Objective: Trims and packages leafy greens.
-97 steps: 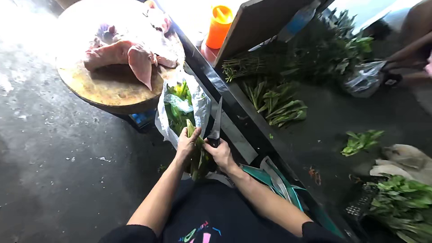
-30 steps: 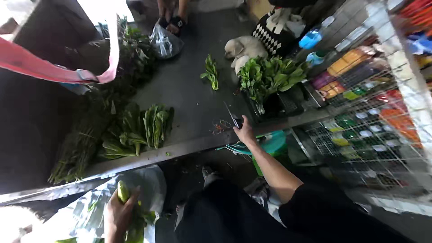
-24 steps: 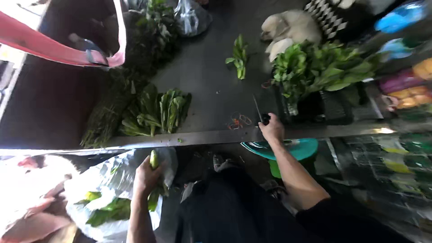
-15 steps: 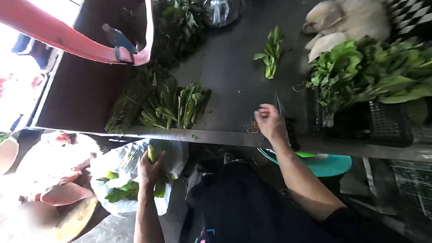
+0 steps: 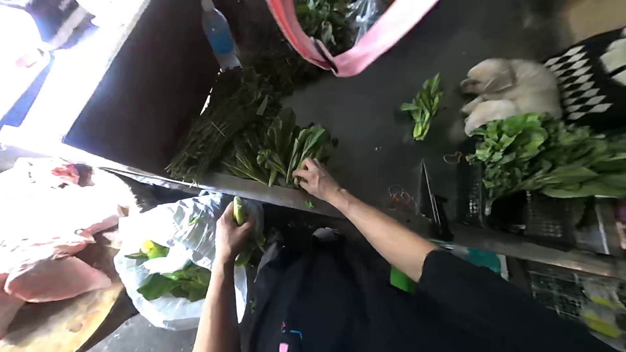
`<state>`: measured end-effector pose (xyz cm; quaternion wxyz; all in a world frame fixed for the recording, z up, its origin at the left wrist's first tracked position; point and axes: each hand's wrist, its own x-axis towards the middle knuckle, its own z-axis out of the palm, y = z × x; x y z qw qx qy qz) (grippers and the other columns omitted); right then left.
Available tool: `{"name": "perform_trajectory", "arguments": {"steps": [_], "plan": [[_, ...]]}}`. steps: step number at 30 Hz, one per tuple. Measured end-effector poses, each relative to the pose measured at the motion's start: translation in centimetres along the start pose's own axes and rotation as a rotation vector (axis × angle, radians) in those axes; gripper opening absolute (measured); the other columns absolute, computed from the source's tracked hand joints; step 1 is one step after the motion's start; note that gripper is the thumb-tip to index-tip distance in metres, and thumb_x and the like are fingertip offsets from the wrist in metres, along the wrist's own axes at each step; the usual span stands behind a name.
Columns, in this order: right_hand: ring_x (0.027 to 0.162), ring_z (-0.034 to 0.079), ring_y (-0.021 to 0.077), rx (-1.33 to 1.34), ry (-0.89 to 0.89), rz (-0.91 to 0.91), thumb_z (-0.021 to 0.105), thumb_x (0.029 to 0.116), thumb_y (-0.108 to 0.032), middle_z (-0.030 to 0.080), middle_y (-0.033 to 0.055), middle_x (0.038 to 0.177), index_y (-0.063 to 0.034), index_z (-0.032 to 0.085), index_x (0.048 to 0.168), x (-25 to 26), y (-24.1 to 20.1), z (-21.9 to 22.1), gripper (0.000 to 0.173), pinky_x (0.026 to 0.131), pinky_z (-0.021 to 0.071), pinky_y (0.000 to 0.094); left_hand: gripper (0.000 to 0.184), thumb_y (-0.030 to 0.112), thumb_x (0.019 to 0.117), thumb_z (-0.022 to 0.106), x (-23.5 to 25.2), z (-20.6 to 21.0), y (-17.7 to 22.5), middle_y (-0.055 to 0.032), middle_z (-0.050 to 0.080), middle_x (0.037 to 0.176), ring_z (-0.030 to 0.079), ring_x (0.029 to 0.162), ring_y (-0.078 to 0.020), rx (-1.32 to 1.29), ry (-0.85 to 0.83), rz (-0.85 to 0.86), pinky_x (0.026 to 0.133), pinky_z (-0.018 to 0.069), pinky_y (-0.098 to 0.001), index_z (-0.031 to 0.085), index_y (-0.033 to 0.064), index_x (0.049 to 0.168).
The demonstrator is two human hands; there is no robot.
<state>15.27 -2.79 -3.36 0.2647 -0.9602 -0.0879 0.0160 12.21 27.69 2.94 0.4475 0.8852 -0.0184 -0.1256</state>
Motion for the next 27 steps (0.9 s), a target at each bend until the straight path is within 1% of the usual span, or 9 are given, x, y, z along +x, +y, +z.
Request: {"name": "perform_trajectory", "arguments": {"steps": [3,9,11,14,18,20,23,25,27], "plan": [[0.116,0.062,0.0319,0.133,0.307,0.027,0.08,0.0872,-0.013,0.066,0.0143,0.12,-0.0157,0.078,0.11,0.3,-2.1,-4.5,0.023,0.102,0.052,0.0491,0.022,0.026,0.0844,0.072,3.4,-0.1,0.7,0.0033,0.066,0.08,0.063,0.07,-0.0048,-0.176,-0.072,0.148,0.066,0.0556,-0.0283,0.067,0.0093,0.098],[0.109,0.067,0.0237,0.132,0.635,0.084,0.083,0.0866,-0.018,0.07,0.0114,0.114,-0.0092,0.077,0.11,0.4,-5.6,-8.6,0.025,0.096,0.0558,0.0394,0.027,0.027,0.0847,0.077,7.7,0.7,6.4,-0.002,0.066,0.078,0.065,0.068,-0.0132,-0.154,-0.11,0.227,0.065,0.0567,-0.0389,0.066,0.0091,0.102],[0.108,0.067,0.0213,0.094,0.631,0.046,0.083,0.0866,-0.02,0.071,0.0102,0.112,-0.0093,0.077,0.109,0.5,-6.9,-9.2,0.026,0.095,0.0565,0.0365,0.034,0.026,0.0813,0.084,8.5,1.3,7.6,-0.0069,0.069,0.086,0.067,0.075,-0.0188,-0.146,-0.087,0.346,0.07,0.058,-0.0439,0.068,0.005,0.102],[0.107,0.067,0.0141,0.103,0.563,0.023,0.082,0.0869,-0.017,0.07,0.0078,0.113,-0.0095,0.077,0.111,0.7,-9.0,-10.3,0.026,0.094,0.0574,0.029,0.045,0.024,0.0756,0.09,9.6,2.5,8.2,-0.0109,0.069,0.11,0.069,0.095,-0.0206,-0.191,-0.088,0.545,0.086,0.0591,-0.0422,0.07,0.0039,0.111],[0.106,0.068,0.0112,0.199,0.503,-0.008,0.083,0.0854,-0.014,0.071,0.0072,0.112,-0.0068,0.077,0.111,0.8,-10.7,-10.6,0.027,0.093,0.0584,0.0261,0.057,0.017,0.0737,0.091,11.3,4.3,8.3,-0.0099,0.065,0.13,0.065,0.115,-0.0189,-0.295,-0.145,0.69,0.1,0.0555,-0.0388,0.068,0.0078,0.125],[0.105,0.069,0.0103,0.282,0.47,-0.011,0.083,0.0854,-0.015,0.071,0.0068,0.113,-0.0048,0.076,0.111,0.7,-11.0,-10.5,0.029,0.092,0.0592,0.0253,0.055,0.005,0.0733,0.086,11.6,5.1,8.4,-0.0078,0.068,0.124,0.068,0.108,-0.0154,-0.363,-0.184,0.675,0.095,0.0575,-0.0369,0.067,0.0078,0.125],[0.102,0.071,0.0136,0.465,0.456,0.006,0.081,0.0874,-0.011,0.07,0.0095,0.117,-0.0001,0.068,0.124,0.7,-10.9,-10.3,0.04,0.091,0.0616,0.0291,0.041,0.003,0.0757,0.083,11.8,5.4,8.5,-0.0026,0.073,0.099,0.07,0.083,-0.0099,-0.455,-0.229,0.549,0.075,0.0604,-0.033,0.069,0.0099,0.113],[0.104,0.071,0.0165,0.542,0.473,0.032,0.078,0.0911,-0.015,0.069,0.0111,0.12,0.0006,0.063,0.129,0.5,-10.4,-10.0,0.044,0.092,0.062,0.0321,0.031,0.01,0.0828,0.082,12.0,4.6,8.6,0.0004,0.074,0.099,0.07,0.086,-0.0081,-0.522,-0.228,0.506,0.078,0.0609,-0.0313,0.069,0.0117,0.111],[0.101,0.071,0.0144,0.516,0.494,0.104,0.073,0.0959,-0.018,0.07,0.01,0.116,-0.0006,0.065,0.126,0.3,-9.2,-9.1,0.036,0.09,0.0619,0.0307,0.025,0.013,0.0883,0.078,12.8,3.4,8.5,-0.0015,0.075,0.103,0.072,0.093,-0.0115,-0.652,-0.174,0.495,0.084,0.0615,-0.0348,0.068,0.0085,0.111]]}}
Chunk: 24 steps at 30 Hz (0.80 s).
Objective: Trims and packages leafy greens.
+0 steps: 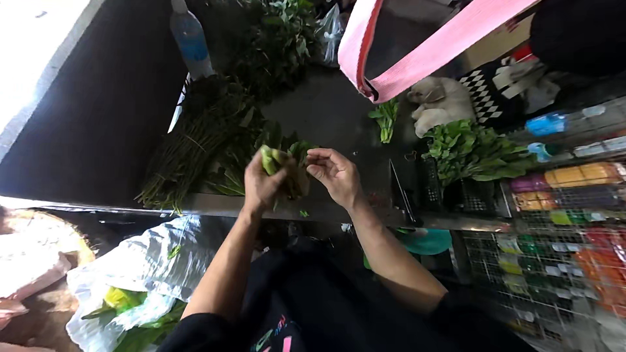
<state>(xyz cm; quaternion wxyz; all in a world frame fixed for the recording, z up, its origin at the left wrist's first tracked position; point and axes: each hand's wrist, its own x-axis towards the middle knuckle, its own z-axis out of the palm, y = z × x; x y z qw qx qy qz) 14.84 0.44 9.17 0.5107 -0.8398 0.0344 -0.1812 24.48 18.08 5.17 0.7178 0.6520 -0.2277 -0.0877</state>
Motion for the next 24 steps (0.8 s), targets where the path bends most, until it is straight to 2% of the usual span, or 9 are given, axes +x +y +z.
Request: {"name": "perform_trajectory", "arguments": {"steps": [2,4,6,9,13,15,18,21,24], "plan": [[0.098,0.072,0.0129,-0.153,-0.018,0.125,0.069,0.0984,-0.02,0.072,0.0089,0.113,-0.0036,0.069,0.122,-0.7,2.4,0.4,0.029,0.089,0.0615,0.0318,0.023,0.007,0.0912,0.071,1.0,-1.8,0.5,-0.0094,0.075,0.108,0.072,0.102,-0.0211,-0.191,0.108,0.052,0.093,0.0602,-0.0425,0.065,0.0001,0.112],[0.101,0.071,0.0181,-0.31,-0.137,0.31,0.068,0.0995,-0.02,0.071,0.0114,0.117,-0.0061,0.07,0.123,-1.9,4.5,1.2,0.028,0.094,0.0594,0.0387,0.018,0.005,0.0955,0.065,2.0,-4.7,1.1,-0.0129,0.075,0.108,0.072,0.103,-0.0274,-0.317,0.187,0.126,0.096,0.0587,-0.0483,0.063,-0.0008,0.112],[0.104,0.07,0.0221,-0.373,-0.264,0.453,0.066,0.1003,-0.019,0.069,0.0131,0.119,-0.007,0.069,0.124,-3.1,6.0,2.2,0.027,0.095,0.0579,0.0412,0.015,0.008,0.0977,0.064,2.4,-8.1,1.9,-0.0066,0.075,0.1,0.073,0.095,-0.0242,-0.333,0.268,0.172,0.091,0.0609,-0.0475,0.06,0.0058,0.111],[0.107,0.069,0.0235,-0.363,-0.355,0.503,0.067,0.1004,-0.02,0.068,0.0146,0.122,-0.0068,0.068,0.127,-4.5,7.9,3.7,0.029,0.097,0.0565,0.0399,0.013,0.012,0.0996,0.06,1.2,-13.5,2.6,0.0021,0.072,0.091,0.072,0.084,-0.0169,-0.268,0.351,0.205,0.083,0.0621,-0.0403,0.057,0.0134,0.112],[0.11,0.068,0.0257,-0.436,-0.405,0.397,0.064,0.1,-0.014,0.067,0.0151,0.125,-0.0078,0.068,0.128,-4.8,9.4,5.5,0.029,0.1,0.0552,0.0425,0.024,0.031,0.0952,0.07,-3.3,-16.6,3.6,0.0124,0.067,0.086,0.068,0.079,-0.0068,-0.146,0.298,0.08,0.079,0.0604,-0.0292,0.056,0.0253,0.114],[0.109,0.068,0.0276,-0.476,-0.397,0.304,0.064,0.0986,-0.01,0.068,0.0156,0.123,-0.0077,0.07,0.126,-4.6,9.9,5.9,0.028,0.098,0.056,0.0442,0.028,0.021,0.0893,0.073,-5.6,-15.7,3.8,0.0129,0.067,0.087,0.067,0.075,-0.0049,-0.056,0.315,-0.039,0.072,0.0609,-0.0258,0.057,0.0243,0.111],[0.112,0.067,0.032,-0.578,-0.386,0.122,0.062,0.0991,-0.01,0.067,0.0175,0.123,-0.0098,0.071,0.126,-4.4,10.7,5.8,0.028,0.098,0.0559,0.0479,0.027,0.011,0.0881,0.069,-8.4,-13.5,2.8,0.009,0.069,0.089,0.068,0.076,-0.0059,-0.062,0.399,-0.234,0.07,0.0613,-0.0277,0.058,0.0164,0.112],[0.115,0.064,0.0383,-0.643,-0.456,0.038,0.061,0.0997,-0.009,0.065,0.0212,0.123,-0.0126,0.072,0.127,-3.2,11.2,7.3,0.029,0.099,0.0539,0.0534,0.021,0.021,0.0954,0.06,-10.3,-13.1,1.7,-0.0057,0.074,0.089,0.072,0.078,-0.0158,-0.318,0.491,-0.406,0.071,0.0622,-0.0351,0.062,0.0087,0.112],[0.112,0.064,0.0417,-0.727,-0.485,0.018,0.065,0.096,-0.005,0.064,0.0239,0.119,-0.0095,0.072,0.122,-2.3,12.5,7.7,0.028,0.097,0.0545,0.0555,0.019,0.024,0.099,0.057,-10.9,-13.4,-0.5,-0.0093,0.073,0.098,0.072,0.088,-0.0194,-0.519,0.543,-0.437,0.079,0.0611,-0.0371,0.063,0.0089,0.108]]}}
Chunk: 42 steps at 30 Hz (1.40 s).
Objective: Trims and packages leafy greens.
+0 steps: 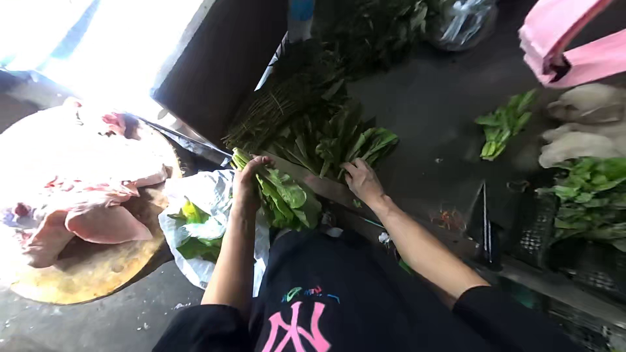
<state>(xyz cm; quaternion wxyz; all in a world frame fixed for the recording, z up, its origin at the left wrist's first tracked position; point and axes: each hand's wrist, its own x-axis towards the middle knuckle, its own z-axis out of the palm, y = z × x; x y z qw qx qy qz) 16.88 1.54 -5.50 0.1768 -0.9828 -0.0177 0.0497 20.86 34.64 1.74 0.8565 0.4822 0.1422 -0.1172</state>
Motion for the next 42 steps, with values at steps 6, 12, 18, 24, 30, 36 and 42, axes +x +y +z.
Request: {"name": "perform_trajectory", "arguments": {"steps": [6,12,18,24,30,36,42], "plan": [[0.099,0.068,0.0305,0.268,-0.011,0.129,0.07,0.0956,-0.013,0.065,0.0192,0.12,-0.0072,0.066,0.131,-0.6,-3.8,-3.1,0.036,0.087,0.0585,0.0477,0.026,0.024,0.0951,0.07,-1.1,-0.9,0.2,-0.0024,0.07,0.085,0.068,0.071,-0.0122,0.26,0.019,0.084,0.065,0.0604,-0.0314,0.062,0.0137,0.118],[0.091,0.07,0.0168,0.563,0.099,-0.138,0.07,0.0977,-0.024,0.069,0.0117,0.113,-0.0071,0.064,0.135,-2.5,-10.2,-6.8,0.041,0.08,0.0624,0.0344,0.037,0.029,0.0847,0.082,-2.5,2.5,-1.5,-0.0033,0.072,0.09,0.069,0.078,-0.0161,1.013,-0.312,0.089,0.071,0.0596,-0.0444,0.068,0.0137,0.116],[0.092,0.068,0.0171,0.633,0.089,-0.168,0.072,0.0952,-0.041,0.068,0.0123,0.113,-0.0047,0.061,0.139,-7.3,-6.4,-9.4,0.058,0.079,0.06,0.033,0.036,0.035,0.0842,0.082,-6.1,8.2,-4.9,-0.0064,0.069,0.082,0.068,0.075,-0.0211,1.205,-0.528,0.037,0.071,0.0566,-0.0512,0.069,0.0095,0.106],[0.093,0.07,0.0191,0.675,0.054,-0.194,0.079,0.0898,-0.034,0.073,0.0129,0.103,-0.0013,0.072,0.112,-12.6,-4.8,-8.2,0.04,0.085,0.0592,0.0376,0.044,0.03,0.0851,0.079,-10.0,12.5,-8.8,-0.014,0.073,0.099,0.071,0.095,-0.0263,1.334,-0.759,-0.01,0.09,0.056,-0.0531,0.067,0.0022,0.117],[0.071,0.065,0.0189,0.753,0.115,0.079,0.077,0.0923,-0.033,0.067,0.0081,0.081,-0.0058,0.069,0.102,-17.0,-0.2,-7.8,0.03,0.066,0.057,0.0417,0.075,0.054,0.074,0.086,-14.4,15.4,-13.2,-0.0081,0.072,0.101,0.07,0.095,-0.0214,1.395,-0.621,-0.095,0.088,0.0563,-0.0514,0.06,0.0129,0.131],[0.081,0.068,0.0227,0.86,0.006,0.131,0.074,0.0945,-0.042,0.069,0.0122,0.089,-0.0037,0.069,0.108,-22.3,4.3,-7.9,0.041,0.076,0.057,0.0448,0.047,0.033,0.0849,0.08,-19.8,18.9,-19.5,-0.0141,0.072,0.099,0.071,0.094,-0.0287,1.556,-0.437,-0.1,0.087,0.0549,-0.0554,0.066,0.0053,0.121],[0.094,0.072,0.0265,0.762,0.037,0.35,0.064,0.1019,-0.04,0.073,0.0151,0.103,-0.004,0.066,0.123,-26.9,13.5,-7.3,0.042,0.088,0.0591,0.0475,0.051,0.034,0.0855,0.078,-23.3,16.3,-21.4,-0.0148,0.072,0.104,0.071,0.097,-0.0293,1.588,-0.374,-0.204,0.088,0.055,-0.0568,0.063,0.0088,0.128]]}}
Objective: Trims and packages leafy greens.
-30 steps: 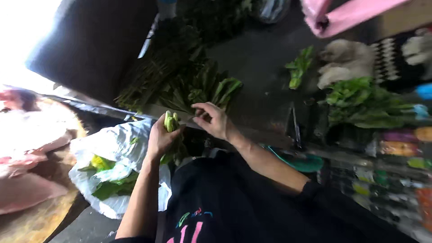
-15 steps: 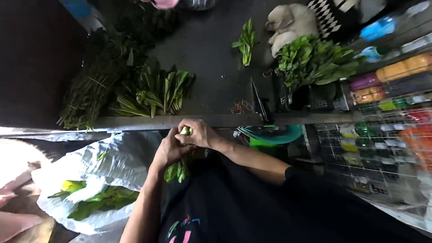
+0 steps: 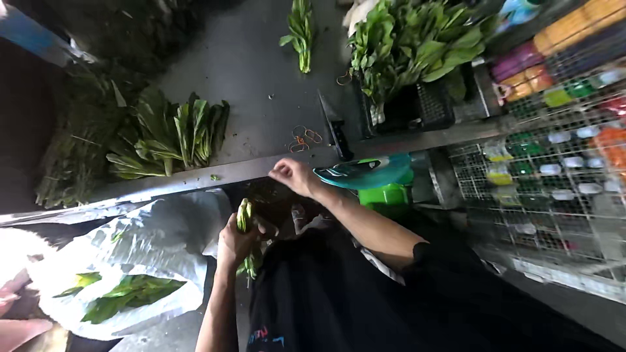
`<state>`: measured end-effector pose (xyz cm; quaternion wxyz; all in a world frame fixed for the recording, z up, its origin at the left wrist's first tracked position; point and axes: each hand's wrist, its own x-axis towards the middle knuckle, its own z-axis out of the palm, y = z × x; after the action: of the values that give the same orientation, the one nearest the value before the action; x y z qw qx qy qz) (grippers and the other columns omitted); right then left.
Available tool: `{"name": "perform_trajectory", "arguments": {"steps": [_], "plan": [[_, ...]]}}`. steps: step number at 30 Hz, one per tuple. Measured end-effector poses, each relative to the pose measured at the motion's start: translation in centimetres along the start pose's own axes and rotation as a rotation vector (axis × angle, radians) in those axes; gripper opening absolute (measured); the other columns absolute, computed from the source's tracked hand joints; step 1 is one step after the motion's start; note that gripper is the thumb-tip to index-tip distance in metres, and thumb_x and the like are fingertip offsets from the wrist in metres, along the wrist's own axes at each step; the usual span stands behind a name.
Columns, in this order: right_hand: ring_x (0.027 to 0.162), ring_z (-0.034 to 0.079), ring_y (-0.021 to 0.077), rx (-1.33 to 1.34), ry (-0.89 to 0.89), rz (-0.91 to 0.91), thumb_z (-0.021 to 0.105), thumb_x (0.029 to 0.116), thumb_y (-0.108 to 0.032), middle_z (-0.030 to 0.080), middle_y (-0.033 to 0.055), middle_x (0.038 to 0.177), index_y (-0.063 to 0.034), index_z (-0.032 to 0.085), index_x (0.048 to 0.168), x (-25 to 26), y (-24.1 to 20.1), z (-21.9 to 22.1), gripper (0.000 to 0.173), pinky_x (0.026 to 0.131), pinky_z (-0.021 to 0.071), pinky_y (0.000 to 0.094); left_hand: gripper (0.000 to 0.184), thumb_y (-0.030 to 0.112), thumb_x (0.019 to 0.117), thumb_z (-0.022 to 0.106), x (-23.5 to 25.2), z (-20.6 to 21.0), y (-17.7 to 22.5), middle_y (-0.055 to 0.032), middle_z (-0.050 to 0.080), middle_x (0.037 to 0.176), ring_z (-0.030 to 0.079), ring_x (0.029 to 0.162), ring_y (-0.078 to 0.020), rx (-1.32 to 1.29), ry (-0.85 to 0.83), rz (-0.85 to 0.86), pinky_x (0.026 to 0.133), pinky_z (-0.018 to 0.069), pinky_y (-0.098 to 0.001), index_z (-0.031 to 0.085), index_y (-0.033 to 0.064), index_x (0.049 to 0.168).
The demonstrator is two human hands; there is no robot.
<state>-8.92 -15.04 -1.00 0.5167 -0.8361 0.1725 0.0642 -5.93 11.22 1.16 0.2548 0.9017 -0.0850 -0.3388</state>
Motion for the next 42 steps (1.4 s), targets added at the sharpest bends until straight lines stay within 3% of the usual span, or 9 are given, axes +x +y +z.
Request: {"name": "perform_trajectory", "arguments": {"steps": [4,8,19,25,28,33,36,38,42], "plan": [[0.114,0.067,0.0345,-0.299,0.23,0.211,0.063,0.0999,-0.022,0.068,0.0199,0.12,-0.0027,0.068,0.121,3.2,6.4,-5.1,0.029,0.1,0.0528,0.0549,0.054,0.032,0.0858,0.079,-1.9,-0.2,-1.4,-0.0157,0.072,0.107,0.07,0.099,-0.0304,0.016,0.055,-0.042,0.09,0.0544,-0.057,0.062,0.0074,0.131],[0.116,0.064,0.0406,-0.535,0.185,0.368,0.06,0.0984,-0.013,0.066,0.0245,0.12,0.0031,0.069,0.111,5.6,6.8,-7.6,0.023,0.096,0.053,0.0577,0.052,0.032,0.0861,0.079,-3.2,-0.5,-2.2,-0.013,0.073,0.105,0.071,0.096,-0.0276,-0.02,0.149,-0.032,0.088,0.0554,-0.0553,0.062,0.0084,0.13],[0.108,0.068,0.041,-0.716,0.113,0.17,0.054,0.1014,-0.018,0.066,0.0221,0.122,0.0007,0.07,0.109,7.9,7.9,-7.1,0.026,0.086,0.0549,0.0617,0.053,0.033,0.0858,0.079,-5.7,-0.7,-3.6,-0.0128,0.072,0.105,0.07,0.096,-0.0254,-0.115,0.282,-0.059,0.089,0.0554,-0.0531,0.062,0.0074,0.129],[0.098,0.069,0.0317,-0.081,0.223,0.073,0.067,0.0964,-0.014,0.07,0.0194,0.104,0.0037,0.063,0.116,6.5,5.1,-8.2,0.027,0.09,0.0552,0.053,0.049,0.03,0.0849,0.078,-5.9,-2.4,-2.7,-0.0096,0.072,0.105,0.07,0.095,-0.0199,-0.186,0.324,-0.015,0.088,0.0563,-0.0477,0.063,0.0075,0.126],[0.085,0.073,0.0199,0.571,0.195,0.006,0.055,0.1019,-0.006,0.071,0.0123,0.093,0.0009,0.049,0.123,4.6,2.2,-7.1,0.023,0.083,0.0608,0.0376,0.05,0.033,0.0874,0.078,-5.3,-3.4,-1.3,-0.0091,0.072,0.106,0.071,0.097,-0.0202,-0.151,0.273,0.005,0.09,0.0569,-0.0474,0.063,0.0085,0.128],[0.099,0.073,0.0248,1.11,-0.22,-0.149,0.03,0.1012,-0.01,0.061,0.0089,0.142,-0.0154,0.053,0.143,-0.5,-5.2,-5.9,0.048,0.085,0.0625,0.042,0.045,0.034,0.0893,0.078,-5.1,-5.0,1.3,-0.0103,0.072,0.101,0.071,0.094,-0.022,-0.114,0.203,0.018,0.089,0.057,-0.0485,0.064,0.0091,0.124],[0.085,0.076,0.0268,0.949,-0.221,-0.227,0.04,0.0953,0.002,0.059,0.0107,0.146,-0.0155,0.054,0.113,-2.2,-7.1,-4.1,0.029,0.052,0.0613,0.0346,0.045,0.033,0.0888,0.079,-4.6,-5.2,1.7,-0.0096,0.072,0.101,0.071,0.093,-0.0208,-0.131,0.178,0.051,0.088,0.0576,-0.0482,0.064,0.0106,0.125],[0.078,0.076,0.0241,0.796,-0.192,-0.214,0.063,0.094,0.0,0.068,0.0128,0.132,-0.0107,0.051,0.098,-2.0,-6.2,-2.3,0.017,0.045,0.0578,0.0318,0.044,0.033,0.0886,0.079,-4.6,-5.3,2.3,-0.0096,0.072,0.099,0.07,0.092,-0.021,-0.11,0.155,0.066,0.086,0.0575,-0.0483,0.064,0.0105,0.123],[0.106,0.072,0.0205,0.402,-0.406,-0.339,0.092,0.074,-0.019,0.065,0.0103,0.136,-0.0045,0.063,0.123,-2.0,-6.9,-0.3,0.058,0.087,0.0637,0.0383,0.046,0.031,0.0895,0.077,-4.5,-5.8,3.4,-0.0152,0.07,0.103,0.069,0.097,-0.029,0.046,0.009,0.092,0.09,0.055,-0.0543,0.062,0.0072,0.126]]}}
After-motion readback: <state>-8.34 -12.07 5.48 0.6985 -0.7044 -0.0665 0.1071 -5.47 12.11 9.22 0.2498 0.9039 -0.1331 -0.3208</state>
